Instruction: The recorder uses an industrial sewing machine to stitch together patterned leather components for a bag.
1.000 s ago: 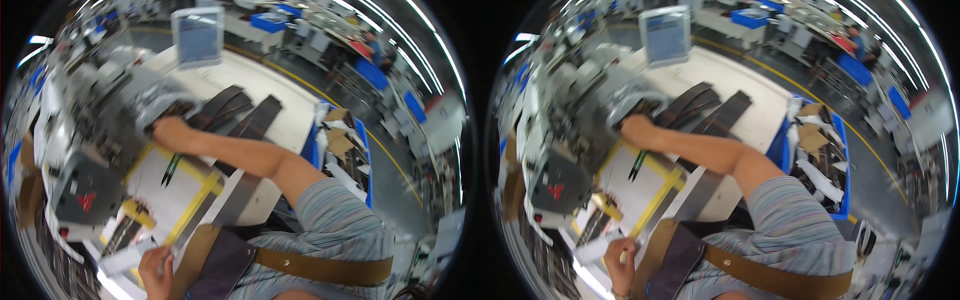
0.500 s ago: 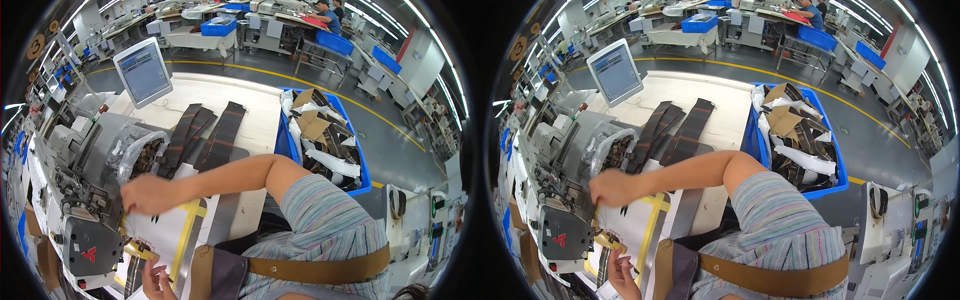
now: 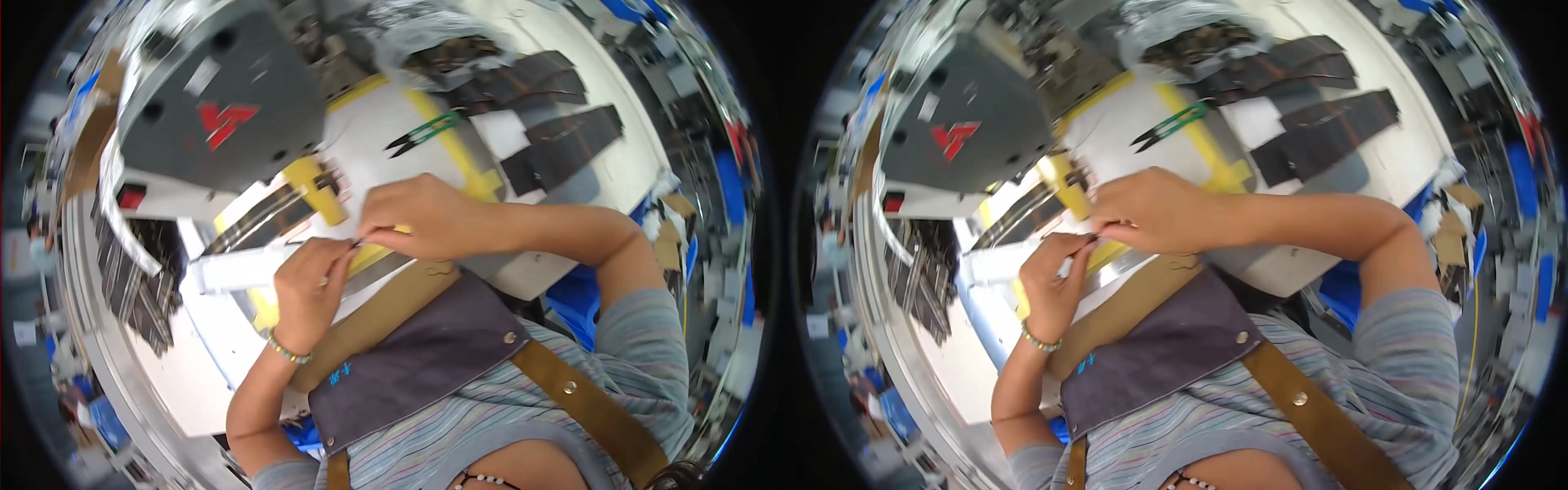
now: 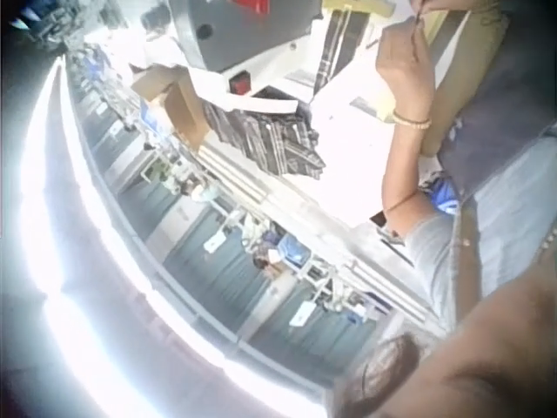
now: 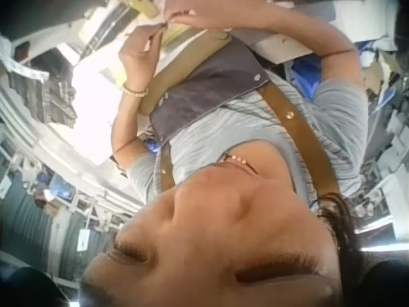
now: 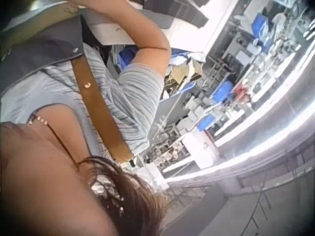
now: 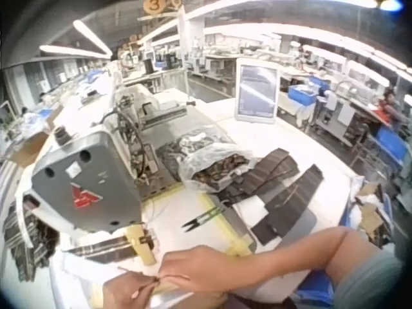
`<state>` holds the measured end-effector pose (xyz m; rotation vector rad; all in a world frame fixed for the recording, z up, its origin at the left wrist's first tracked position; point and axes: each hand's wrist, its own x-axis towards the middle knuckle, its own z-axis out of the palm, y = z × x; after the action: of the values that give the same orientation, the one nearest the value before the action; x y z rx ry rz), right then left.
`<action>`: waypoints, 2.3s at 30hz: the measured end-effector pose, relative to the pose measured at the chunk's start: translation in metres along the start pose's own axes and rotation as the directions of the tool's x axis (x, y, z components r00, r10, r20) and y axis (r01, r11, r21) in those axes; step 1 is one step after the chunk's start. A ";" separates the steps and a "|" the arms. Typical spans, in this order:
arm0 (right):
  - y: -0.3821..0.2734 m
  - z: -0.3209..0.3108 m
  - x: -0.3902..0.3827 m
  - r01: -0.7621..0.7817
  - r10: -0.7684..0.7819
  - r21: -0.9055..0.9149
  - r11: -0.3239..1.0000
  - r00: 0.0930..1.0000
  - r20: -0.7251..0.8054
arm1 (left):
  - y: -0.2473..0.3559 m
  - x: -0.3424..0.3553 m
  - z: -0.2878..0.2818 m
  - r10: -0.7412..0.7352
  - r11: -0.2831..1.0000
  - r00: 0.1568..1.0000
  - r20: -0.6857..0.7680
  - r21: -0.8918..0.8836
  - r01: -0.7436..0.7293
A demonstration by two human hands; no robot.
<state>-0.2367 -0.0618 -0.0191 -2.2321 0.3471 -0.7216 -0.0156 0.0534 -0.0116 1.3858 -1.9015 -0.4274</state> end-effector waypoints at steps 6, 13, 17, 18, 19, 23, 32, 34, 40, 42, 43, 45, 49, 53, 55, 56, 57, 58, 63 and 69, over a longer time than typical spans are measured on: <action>0.007 -0.011 0.015 0.359 -0.187 -0.565 0.743 0.922 0.340 | -0.012 0.014 -0.004 0.252 0.914 0.967 0.031 0.322 -0.248; 0.046 -0.010 0.060 0.352 -0.422 -0.749 0.561 0.900 0.107 | -0.049 0.027 -0.017 0.156 0.887 0.983 -0.092 0.451 -0.098; 0.056 0.005 0.067 0.336 -0.378 -0.728 0.598 0.919 0.112 | -0.052 0.024 -0.013 0.159 0.872 0.983 -0.095 0.480 -0.095; 0.057 0.005 0.066 0.320 -0.391 -0.738 0.594 0.917 0.083 | -0.051 0.024 -0.013 0.148 0.873 0.984 -0.098 0.481 -0.083; 0.059 0.003 0.065 0.302 -0.403 -0.749 0.590 0.914 0.051 | -0.051 0.023 -0.013 0.151 0.869 0.984 -0.089 0.487 -0.089; 0.059 0.000 0.059 0.233 -0.361 -0.737 0.635 0.933 -0.016 | -0.051 0.024 -0.011 0.138 0.884 0.988 -0.066 0.458 -0.093; 0.057 0.016 0.058 0.415 -0.464 -0.772 0.481 0.868 0.178 | -0.041 0.024 -0.011 0.096 0.849 0.983 0.158 0.502 -0.164; 0.058 0.015 0.057 0.436 -0.478 -0.770 0.465 0.856 0.196 | -0.042 0.024 -0.011 0.089 0.854 0.982 0.167 0.495 -0.162; 0.050 0.012 0.055 0.431 -0.390 -0.764 0.480 0.885 0.254 | -0.042 0.025 -0.009 0.099 0.866 0.980 0.171 0.471 -0.169; 0.045 0.008 0.052 0.389 -0.249 -0.746 0.540 0.921 0.300 | -0.043 0.026 -0.010 0.115 0.869 0.978 0.176 0.460 -0.185; 0.043 0.004 0.051 0.327 -0.225 -0.722 0.609 0.945 0.238 | -0.044 0.028 -0.012 0.122 0.867 0.974 0.189 0.458 -0.197; 0.042 -0.004 0.048 0.213 -0.165 -0.639 0.739 0.977 0.136 | -0.046 0.031 -0.017 0.134 0.867 0.967 0.217 0.446 -0.220; 0.043 -0.003 0.040 0.218 -0.220 -0.587 0.779 0.973 0.070 | -0.051 0.035 -0.025 0.164 0.852 0.950 0.265 0.447 -0.272; 0.047 0.003 0.036 0.263 -0.242 -0.588 0.765 0.963 0.117 | -0.053 0.036 -0.019 0.195 0.818 0.943 0.270 0.486 -0.308; 0.048 0.004 0.034 0.262 -0.239 -0.597 0.758 0.964 0.120 | -0.052 0.034 -0.015 0.198 0.798 0.945 0.261 0.517 -0.310; 0.049 0.005 0.033 0.263 -0.243 -0.603 0.753 0.963 0.118 | -0.052 0.034 -0.015 0.198 0.793 0.946 0.256 0.525 -0.309; 0.049 0.005 0.033 0.265 -0.246 -0.610 0.747 0.962 0.117 | -0.052 0.033 -0.014 0.196 0.795 0.950 0.244 0.528 -0.300; 0.049 0.005 0.033 0.263 -0.246 -0.607 0.750 0.963 0.113 | -0.051 0.031 -0.014 0.193 0.795 0.954 0.228 0.534 -0.288; 0.049 0.005 0.033 0.258 -0.235 -0.597 0.760 0.965 0.118 | -0.044 0.025 -0.019 0.160 0.838 0.980 0.122 0.507 -0.200; 0.050 0.004 0.033 0.271 -0.261 -0.601 0.752 0.959 0.105 | -0.044 0.029 -0.018 0.168 0.828 0.960 0.223 0.496 -0.260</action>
<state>-0.2090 -0.1080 -0.0452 -2.9533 0.2804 -0.8232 0.0224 0.0134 -0.0172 1.4729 -2.4057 0.1058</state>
